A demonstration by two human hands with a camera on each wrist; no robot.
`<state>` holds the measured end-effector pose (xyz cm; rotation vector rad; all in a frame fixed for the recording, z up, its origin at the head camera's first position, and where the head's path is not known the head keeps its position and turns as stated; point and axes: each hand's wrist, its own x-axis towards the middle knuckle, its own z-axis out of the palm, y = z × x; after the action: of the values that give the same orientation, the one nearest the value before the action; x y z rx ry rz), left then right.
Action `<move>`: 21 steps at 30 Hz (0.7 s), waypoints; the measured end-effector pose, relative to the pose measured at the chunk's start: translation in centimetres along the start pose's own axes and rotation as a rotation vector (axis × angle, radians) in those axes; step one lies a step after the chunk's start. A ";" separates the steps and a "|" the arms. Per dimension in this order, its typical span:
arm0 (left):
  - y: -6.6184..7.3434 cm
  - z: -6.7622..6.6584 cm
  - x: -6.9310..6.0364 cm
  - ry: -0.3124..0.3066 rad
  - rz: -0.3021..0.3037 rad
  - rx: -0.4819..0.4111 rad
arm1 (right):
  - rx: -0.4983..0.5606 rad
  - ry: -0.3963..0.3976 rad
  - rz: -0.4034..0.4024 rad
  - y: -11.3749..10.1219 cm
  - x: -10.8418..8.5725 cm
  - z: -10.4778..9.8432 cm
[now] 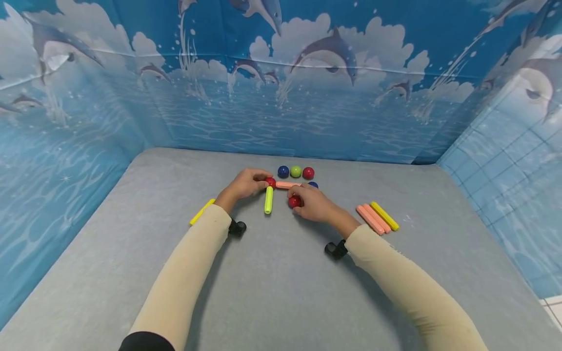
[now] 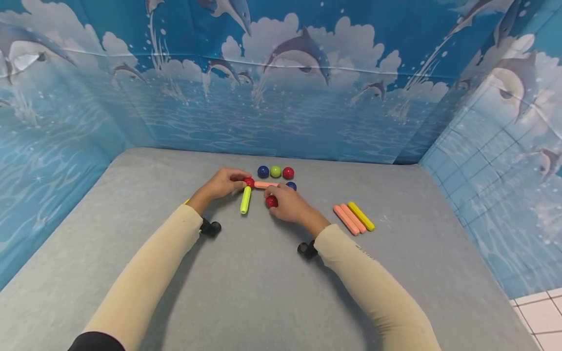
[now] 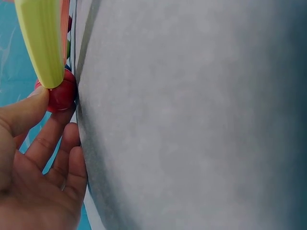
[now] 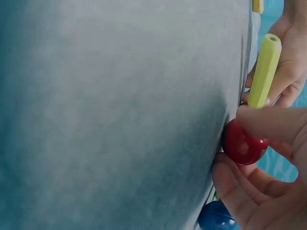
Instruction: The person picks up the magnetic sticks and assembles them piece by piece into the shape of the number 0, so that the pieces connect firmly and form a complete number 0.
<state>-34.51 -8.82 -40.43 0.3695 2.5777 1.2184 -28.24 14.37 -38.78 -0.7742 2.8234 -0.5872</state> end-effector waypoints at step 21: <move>-0.2 -0.3 0.4 -0.003 0.006 -0.003 | 0.077 0.081 -0.094 -3.0 -2.6 2.1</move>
<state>-35.03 -9.01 -40.47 0.3779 2.5737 1.2228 -24.07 12.63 -39.34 -0.8924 2.8298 -0.7537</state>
